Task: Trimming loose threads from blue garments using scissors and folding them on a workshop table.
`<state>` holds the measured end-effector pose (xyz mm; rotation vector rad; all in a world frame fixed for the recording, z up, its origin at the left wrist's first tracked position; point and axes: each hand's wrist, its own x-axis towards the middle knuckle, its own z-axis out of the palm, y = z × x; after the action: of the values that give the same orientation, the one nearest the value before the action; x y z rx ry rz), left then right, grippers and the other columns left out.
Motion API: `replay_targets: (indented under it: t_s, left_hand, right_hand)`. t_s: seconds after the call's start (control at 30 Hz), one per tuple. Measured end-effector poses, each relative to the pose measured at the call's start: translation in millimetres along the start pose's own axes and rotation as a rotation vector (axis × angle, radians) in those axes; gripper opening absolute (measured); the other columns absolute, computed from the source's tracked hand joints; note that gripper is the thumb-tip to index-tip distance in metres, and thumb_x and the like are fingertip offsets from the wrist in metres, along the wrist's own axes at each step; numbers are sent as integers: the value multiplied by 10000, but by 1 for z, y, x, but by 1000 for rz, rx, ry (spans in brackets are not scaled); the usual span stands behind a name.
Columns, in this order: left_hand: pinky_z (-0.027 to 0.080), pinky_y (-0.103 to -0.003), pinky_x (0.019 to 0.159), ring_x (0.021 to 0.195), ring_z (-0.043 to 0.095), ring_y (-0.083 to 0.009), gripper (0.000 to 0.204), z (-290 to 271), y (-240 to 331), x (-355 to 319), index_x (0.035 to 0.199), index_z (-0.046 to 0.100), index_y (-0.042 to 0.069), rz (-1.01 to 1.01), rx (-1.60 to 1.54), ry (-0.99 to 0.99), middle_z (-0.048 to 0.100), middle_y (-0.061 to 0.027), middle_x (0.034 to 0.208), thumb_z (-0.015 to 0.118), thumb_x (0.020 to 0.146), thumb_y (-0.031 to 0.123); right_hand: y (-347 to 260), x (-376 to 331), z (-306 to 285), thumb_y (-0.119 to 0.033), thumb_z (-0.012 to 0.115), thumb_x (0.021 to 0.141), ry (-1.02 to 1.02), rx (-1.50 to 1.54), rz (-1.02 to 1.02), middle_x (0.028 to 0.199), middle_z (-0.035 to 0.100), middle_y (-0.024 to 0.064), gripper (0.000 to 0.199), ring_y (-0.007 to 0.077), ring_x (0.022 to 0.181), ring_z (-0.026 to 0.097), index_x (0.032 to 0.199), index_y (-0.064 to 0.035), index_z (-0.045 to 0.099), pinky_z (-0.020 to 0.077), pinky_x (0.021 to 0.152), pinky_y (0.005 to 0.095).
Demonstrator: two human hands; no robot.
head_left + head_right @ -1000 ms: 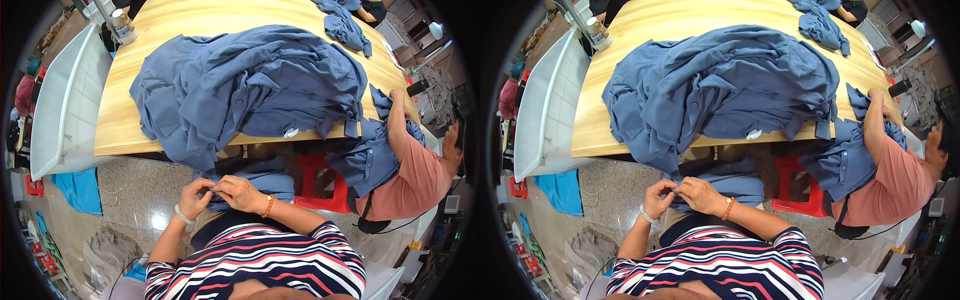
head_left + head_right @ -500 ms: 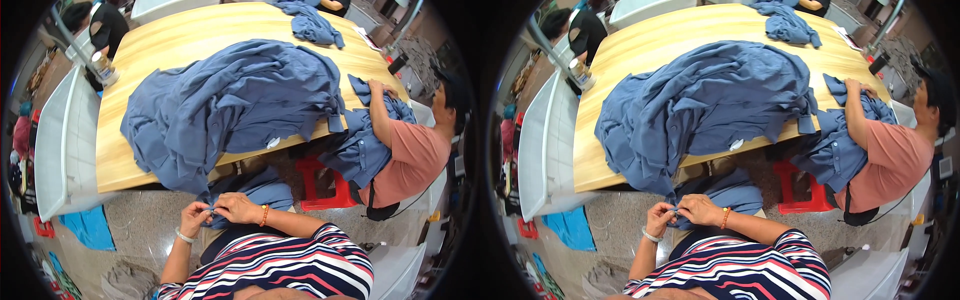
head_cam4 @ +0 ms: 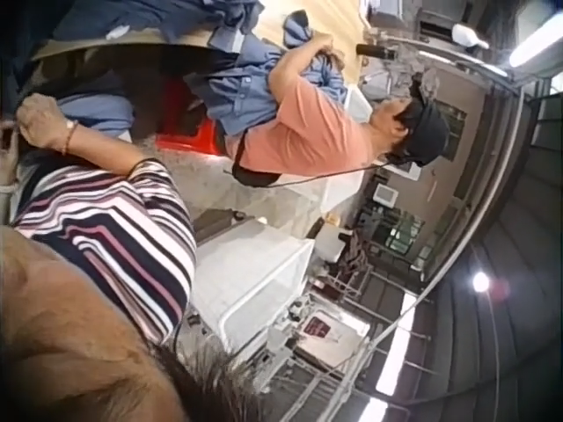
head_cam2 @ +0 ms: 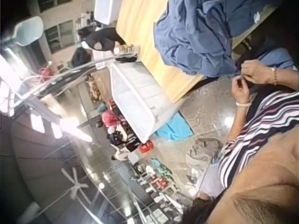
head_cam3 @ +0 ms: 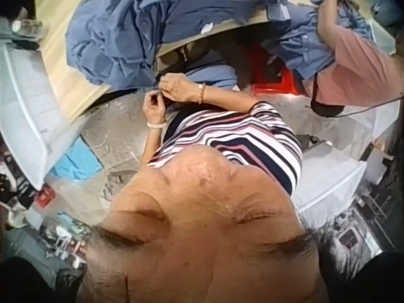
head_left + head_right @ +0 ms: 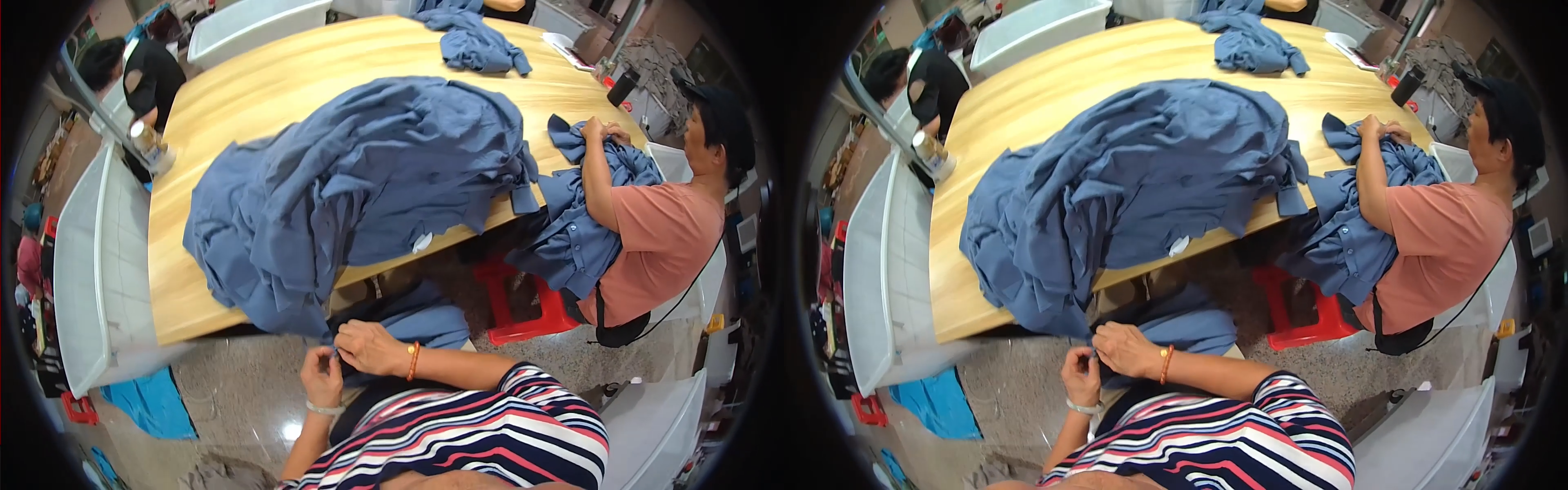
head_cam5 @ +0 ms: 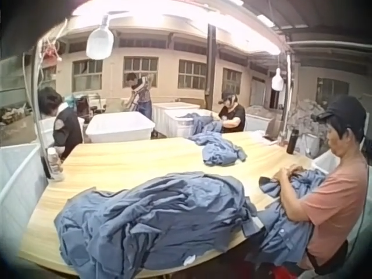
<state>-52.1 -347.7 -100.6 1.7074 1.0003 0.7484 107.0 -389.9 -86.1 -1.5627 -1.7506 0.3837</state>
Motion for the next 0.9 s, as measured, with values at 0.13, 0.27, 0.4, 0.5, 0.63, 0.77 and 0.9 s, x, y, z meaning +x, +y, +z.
replay_targets:
  t_s: [0.13,0.27,0.4,0.5,0.63,0.77,0.9]
  left_hand:
    - [496,-317,651,714,624,-271,164,-21,-22,15,925,599,17,109,285,-231,615,-143,843,558,772,-25]
    - [443,-217,503,586,570,-81,144,-46,-35,26,972,590,17,-277,-125,-327,610,-38,786,590,829,-6]
    - [437,-186,495,583,566,-46,112,-54,-23,27,964,574,24,-455,-359,-325,598,-1,789,629,873,60]
    - [434,-170,544,623,542,-32,127,-49,-24,25,978,569,26,-346,-382,-310,591,15,804,627,871,63]
    - [408,-186,536,629,500,-24,105,-49,-8,26,926,586,19,-206,-233,-295,568,29,768,638,846,64]
    - [419,-275,539,564,520,-158,120,-51,9,33,833,593,4,-56,159,-322,529,-66,689,648,727,14]
    - [447,-352,567,641,563,-295,156,-46,9,45,809,591,19,164,324,-241,560,-126,756,646,663,2]
  right_hand:
    - [3,1,-10,-170,606,702,-139,215,-3,788,622,95,100,284,774,614,783,-116,630,497,693,398]
    - [14,11,-33,-162,733,756,-220,503,345,660,634,33,155,70,562,527,798,-31,662,435,530,240]
    - [26,16,-24,-166,699,768,-188,107,386,864,651,90,154,230,734,636,849,-39,667,497,663,324]
    - [7,24,-11,-91,681,783,-214,325,239,977,615,103,288,173,647,589,1059,-38,621,486,596,281]
    - [3,29,3,-86,674,788,-316,444,324,916,621,104,285,158,637,569,1066,-41,636,471,598,272]
    - [4,34,-7,-74,677,783,-369,562,296,827,597,82,190,135,630,542,959,-6,665,438,575,259]
    - [3,36,-5,-59,665,802,-281,597,186,760,568,39,114,83,621,501,885,18,648,407,549,249]
